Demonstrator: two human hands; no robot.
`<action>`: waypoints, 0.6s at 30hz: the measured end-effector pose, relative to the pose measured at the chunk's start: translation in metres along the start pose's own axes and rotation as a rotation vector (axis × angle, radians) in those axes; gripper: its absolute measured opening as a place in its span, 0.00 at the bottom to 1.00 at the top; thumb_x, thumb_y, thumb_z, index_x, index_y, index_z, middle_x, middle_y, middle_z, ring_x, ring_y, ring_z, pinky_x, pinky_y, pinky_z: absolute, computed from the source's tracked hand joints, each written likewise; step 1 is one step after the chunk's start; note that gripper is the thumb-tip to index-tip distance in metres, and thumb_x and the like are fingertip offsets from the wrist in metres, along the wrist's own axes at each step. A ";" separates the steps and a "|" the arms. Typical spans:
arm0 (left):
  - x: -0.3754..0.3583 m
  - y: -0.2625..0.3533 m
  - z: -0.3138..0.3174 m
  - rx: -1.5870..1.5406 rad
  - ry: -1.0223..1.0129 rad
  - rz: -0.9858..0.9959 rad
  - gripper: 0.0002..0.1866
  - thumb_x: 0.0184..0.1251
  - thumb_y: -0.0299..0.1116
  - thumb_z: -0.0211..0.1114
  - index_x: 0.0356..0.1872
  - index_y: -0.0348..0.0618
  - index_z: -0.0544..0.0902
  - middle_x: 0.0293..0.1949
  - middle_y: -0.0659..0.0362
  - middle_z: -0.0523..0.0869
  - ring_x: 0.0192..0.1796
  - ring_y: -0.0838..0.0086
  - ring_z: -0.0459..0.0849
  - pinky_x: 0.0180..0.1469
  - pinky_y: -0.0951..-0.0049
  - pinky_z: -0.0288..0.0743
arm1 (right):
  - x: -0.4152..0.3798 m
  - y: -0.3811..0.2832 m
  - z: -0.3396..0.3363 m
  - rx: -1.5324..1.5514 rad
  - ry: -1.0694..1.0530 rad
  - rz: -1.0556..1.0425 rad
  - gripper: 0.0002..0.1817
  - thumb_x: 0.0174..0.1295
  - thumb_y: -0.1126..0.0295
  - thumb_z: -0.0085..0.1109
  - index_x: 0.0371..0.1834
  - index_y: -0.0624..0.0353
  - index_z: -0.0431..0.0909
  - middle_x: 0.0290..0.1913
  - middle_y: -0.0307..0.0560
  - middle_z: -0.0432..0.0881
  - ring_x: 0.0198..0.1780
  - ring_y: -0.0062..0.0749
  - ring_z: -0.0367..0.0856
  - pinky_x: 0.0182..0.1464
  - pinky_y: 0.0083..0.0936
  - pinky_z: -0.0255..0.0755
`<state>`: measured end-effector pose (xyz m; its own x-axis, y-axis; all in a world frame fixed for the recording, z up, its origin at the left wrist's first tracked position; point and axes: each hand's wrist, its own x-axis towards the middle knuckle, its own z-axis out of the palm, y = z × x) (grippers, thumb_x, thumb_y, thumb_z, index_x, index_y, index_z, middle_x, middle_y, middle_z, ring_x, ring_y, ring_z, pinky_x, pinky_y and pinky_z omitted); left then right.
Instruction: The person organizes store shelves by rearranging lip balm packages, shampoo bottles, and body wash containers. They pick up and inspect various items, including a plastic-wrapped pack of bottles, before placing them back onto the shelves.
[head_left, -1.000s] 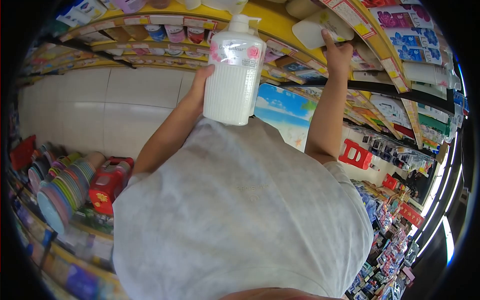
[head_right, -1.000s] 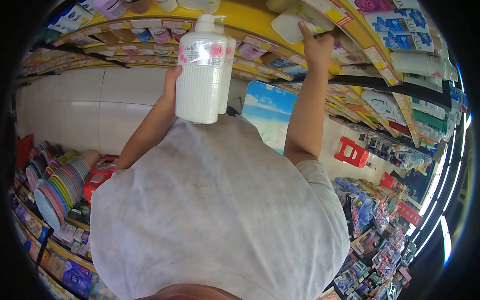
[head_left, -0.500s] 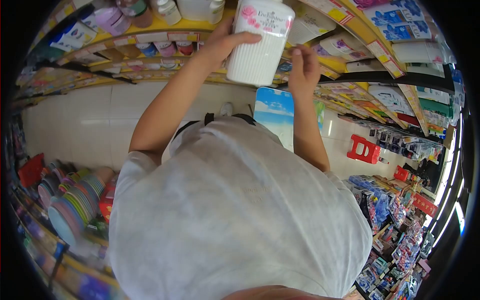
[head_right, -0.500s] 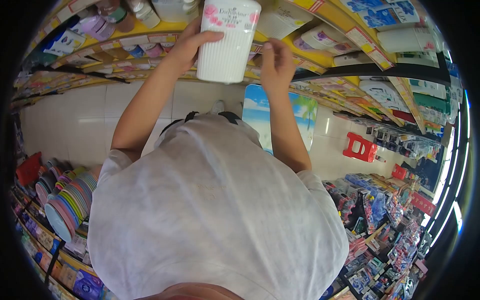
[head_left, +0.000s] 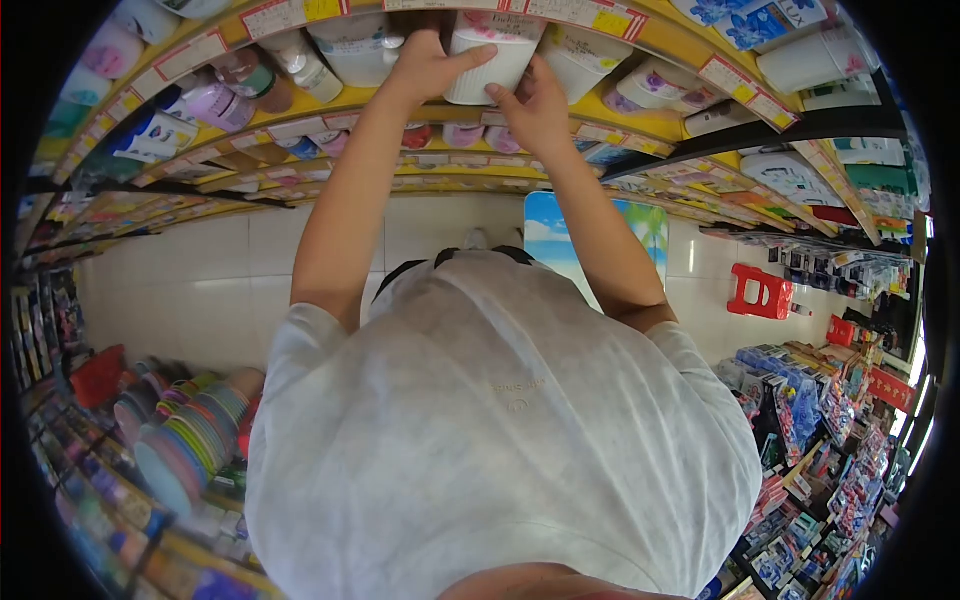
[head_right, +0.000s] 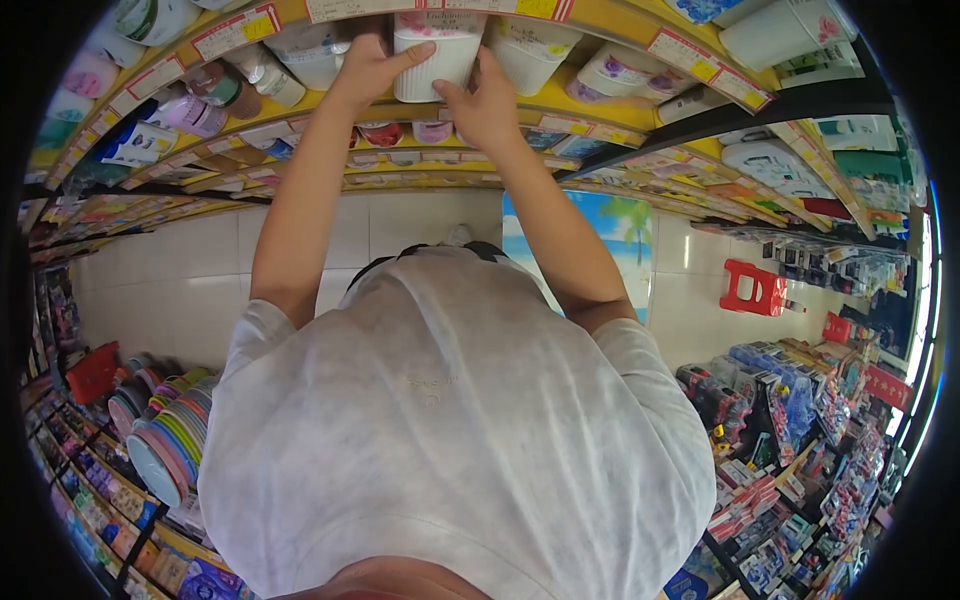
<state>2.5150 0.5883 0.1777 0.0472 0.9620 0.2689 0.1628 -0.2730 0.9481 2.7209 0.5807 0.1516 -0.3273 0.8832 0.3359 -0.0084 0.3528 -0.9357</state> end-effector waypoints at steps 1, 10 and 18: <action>-0.001 0.002 0.003 0.139 0.052 0.059 0.33 0.60 0.45 0.79 0.60 0.34 0.78 0.52 0.45 0.87 0.53 0.58 0.87 0.57 0.62 0.80 | -0.001 0.007 0.003 -0.028 0.003 -0.001 0.32 0.66 0.78 0.68 0.71 0.70 0.64 0.64 0.58 0.80 0.66 0.38 0.80 0.68 0.34 0.76; -0.026 0.000 0.036 0.770 0.474 0.179 0.22 0.64 0.32 0.73 0.48 0.27 0.74 0.44 0.40 0.80 0.47 0.48 0.81 0.56 0.52 0.75 | 0.025 0.023 0.020 -0.599 0.094 -0.195 0.33 0.56 0.68 0.75 0.55 0.76 0.64 0.51 0.76 0.77 0.53 0.75 0.79 0.55 0.51 0.76; -0.067 0.064 0.116 0.516 0.186 0.487 0.43 0.62 0.31 0.72 0.74 0.25 0.60 0.69 0.30 0.69 0.72 0.38 0.69 0.73 0.47 0.65 | -0.040 0.009 -0.026 -0.489 0.186 -0.193 0.20 0.63 0.71 0.68 0.57 0.62 0.77 0.54 0.59 0.83 0.51 0.50 0.86 0.50 0.38 0.81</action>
<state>2.6371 0.5064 0.2012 0.0717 0.7031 0.7074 0.6119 -0.5912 0.5255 2.7589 0.5564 0.1320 -0.1908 0.8122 0.5513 0.4023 0.5770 -0.7108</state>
